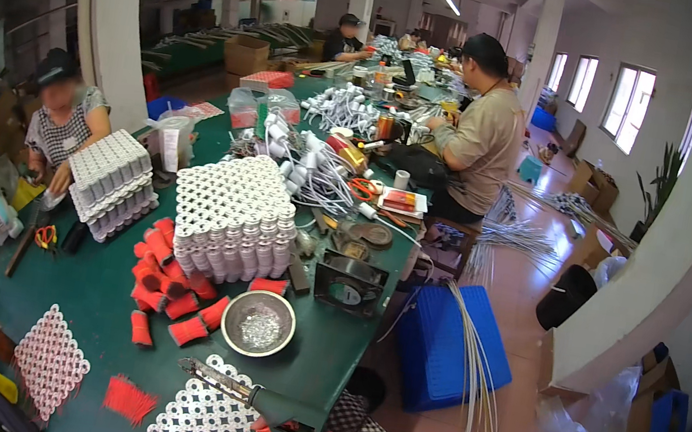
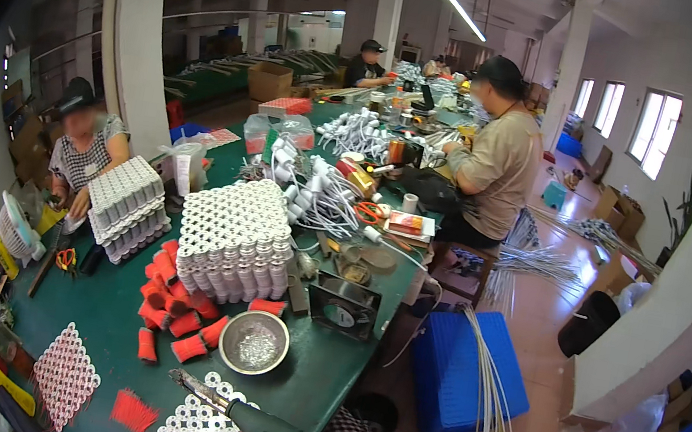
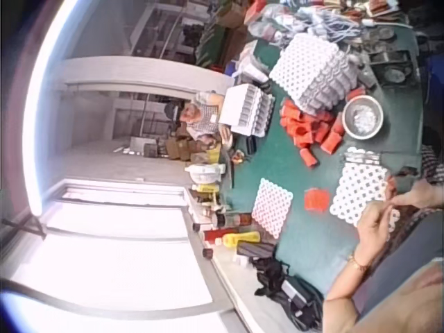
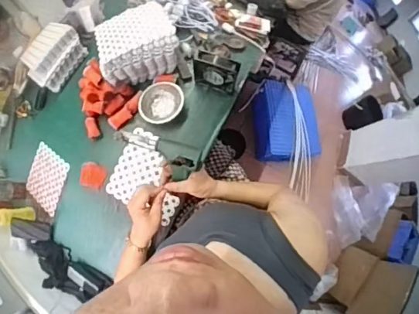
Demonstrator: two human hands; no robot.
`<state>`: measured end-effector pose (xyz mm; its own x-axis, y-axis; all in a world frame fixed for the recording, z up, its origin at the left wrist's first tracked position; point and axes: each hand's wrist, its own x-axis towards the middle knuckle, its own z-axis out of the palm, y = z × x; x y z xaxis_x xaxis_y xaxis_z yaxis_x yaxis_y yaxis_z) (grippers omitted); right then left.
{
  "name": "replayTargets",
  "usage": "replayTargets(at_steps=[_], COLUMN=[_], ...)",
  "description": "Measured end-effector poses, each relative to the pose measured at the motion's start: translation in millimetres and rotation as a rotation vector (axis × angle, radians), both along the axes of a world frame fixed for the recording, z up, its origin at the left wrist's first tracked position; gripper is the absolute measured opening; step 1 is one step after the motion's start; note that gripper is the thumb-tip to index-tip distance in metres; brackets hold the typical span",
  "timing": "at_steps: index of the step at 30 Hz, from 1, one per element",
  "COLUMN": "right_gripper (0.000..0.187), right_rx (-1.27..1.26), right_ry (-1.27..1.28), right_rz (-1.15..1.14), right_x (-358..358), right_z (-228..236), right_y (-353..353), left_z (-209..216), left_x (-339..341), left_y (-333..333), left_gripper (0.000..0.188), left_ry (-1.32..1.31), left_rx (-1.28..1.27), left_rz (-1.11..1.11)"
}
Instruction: The person arranges circular LED board panels and bundles of wires on the workbench. The person then solders individual red wires to each LED board on a panel using a soldering iron.
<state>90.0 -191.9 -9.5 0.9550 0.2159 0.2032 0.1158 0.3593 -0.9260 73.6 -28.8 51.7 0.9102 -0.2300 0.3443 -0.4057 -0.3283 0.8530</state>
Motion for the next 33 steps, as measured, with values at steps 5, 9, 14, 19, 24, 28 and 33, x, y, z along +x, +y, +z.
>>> replayTargets(at_steps=[5, 9, 14, 19, 24, 28, 33], right_gripper=[0.041, 0.029, 0.018, 0.018, 0.028, 0.030, 0.024], right_rx=[0.061, -0.277, -0.198, -0.112, -0.319, -0.280, -0.223], right_ry=[0.316, 0.026, 0.038, 0.055, -0.052, -0.104, 0.023], right_rz=[0.199, 0.050, 0.097, 0.041, -0.135, -0.162, -0.040], right_x=[-5.3, -1.6, 4.1, 2.6, 4.1, 6.6, 6.5], right_z=[7.5, -2.1, 16.9, 7.2, 4.9, 6.8, 0.8], right_y=[-15.0, -19.1, -17.1, -5.1, -5.9, -7.1, -1.2], left_z=[1.4, -1.4, -27.4, -25.4, -23.1, -22.1, -37.7], left_x=[1.7, 5.9, 10.0, 8.3, 9.0, 13.6, 8.5], left_y=[-6.3, -1.3, 11.6, 11.4, 5.9, 4.8, 13.5], left_gripper=[0.009, 0.007, 0.007, 0.008, 0.010, 0.010, 0.010], left_ry=[0.166, 0.445, 0.587, 0.630, 0.531, 0.411, 0.506], left_rx=[-0.053, -0.210, -0.284, -0.310, -0.272, -0.158, -0.236], left_rz=[-0.026, -0.077, -0.067, -0.039, -0.026, -0.023, -0.028])
